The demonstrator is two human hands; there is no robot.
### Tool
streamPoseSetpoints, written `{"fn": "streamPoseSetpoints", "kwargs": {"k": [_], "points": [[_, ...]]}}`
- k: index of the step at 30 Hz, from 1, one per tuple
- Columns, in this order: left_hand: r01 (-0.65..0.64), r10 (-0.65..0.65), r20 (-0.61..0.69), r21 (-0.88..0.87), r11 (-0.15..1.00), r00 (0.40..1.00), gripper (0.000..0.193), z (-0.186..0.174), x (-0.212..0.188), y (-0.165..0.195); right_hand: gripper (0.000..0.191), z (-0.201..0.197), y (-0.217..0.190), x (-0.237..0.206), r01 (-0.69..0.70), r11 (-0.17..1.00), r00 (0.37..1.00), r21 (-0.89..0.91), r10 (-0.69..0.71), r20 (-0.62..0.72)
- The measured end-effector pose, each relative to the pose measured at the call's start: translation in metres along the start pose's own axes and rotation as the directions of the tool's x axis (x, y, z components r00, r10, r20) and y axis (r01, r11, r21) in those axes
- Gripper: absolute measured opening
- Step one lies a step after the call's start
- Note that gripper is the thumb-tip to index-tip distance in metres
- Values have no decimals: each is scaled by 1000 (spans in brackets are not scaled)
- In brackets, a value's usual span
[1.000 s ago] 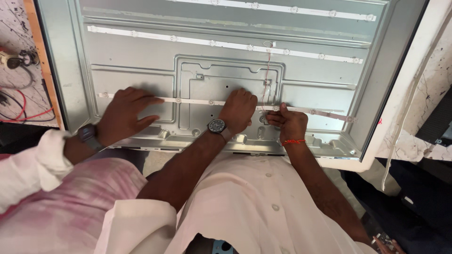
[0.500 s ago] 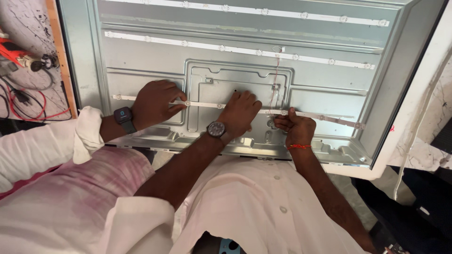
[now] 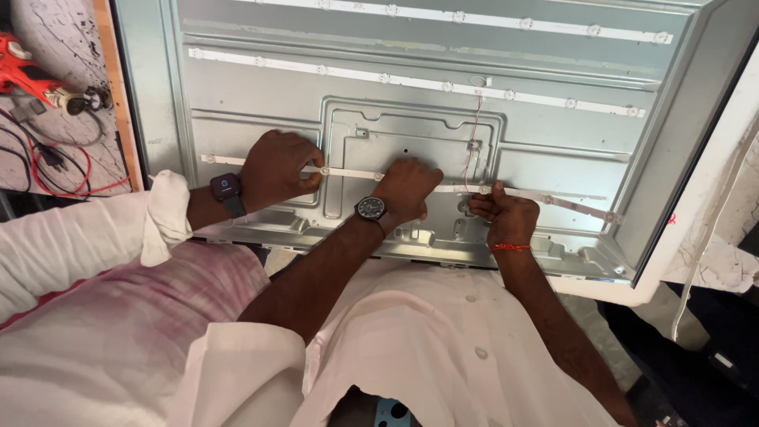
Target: The person repairs a television lying face-down on a workbench. They peel adhesive backing from LED light bars and press each strip into the metal panel channel, secure a wire with a screwdriver, then flip the TV over and connect a cable to the exposed main board.
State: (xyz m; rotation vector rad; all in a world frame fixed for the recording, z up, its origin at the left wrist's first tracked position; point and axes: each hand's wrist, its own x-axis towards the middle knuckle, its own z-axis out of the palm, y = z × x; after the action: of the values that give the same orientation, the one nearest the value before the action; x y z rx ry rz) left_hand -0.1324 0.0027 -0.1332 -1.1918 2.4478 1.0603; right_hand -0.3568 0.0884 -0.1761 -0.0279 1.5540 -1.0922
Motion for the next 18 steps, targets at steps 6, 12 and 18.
{"fn": "streamPoseSetpoints", "kwargs": {"k": [6,12,18], "points": [[-32,52,-287,72,997,957,62,-2,-23,6,30,-2,-1,-2,13,999,1000,32,-14,24],[58,-57,-25,27,998,998,50,9,-12,5,29,-6,5,0,22,1000,999,21,-23,29],[123,-123,69,-1,992,990,48,5,-16,1,28,-5,6,-4,14,1000,1000,7,-14,21]]}}
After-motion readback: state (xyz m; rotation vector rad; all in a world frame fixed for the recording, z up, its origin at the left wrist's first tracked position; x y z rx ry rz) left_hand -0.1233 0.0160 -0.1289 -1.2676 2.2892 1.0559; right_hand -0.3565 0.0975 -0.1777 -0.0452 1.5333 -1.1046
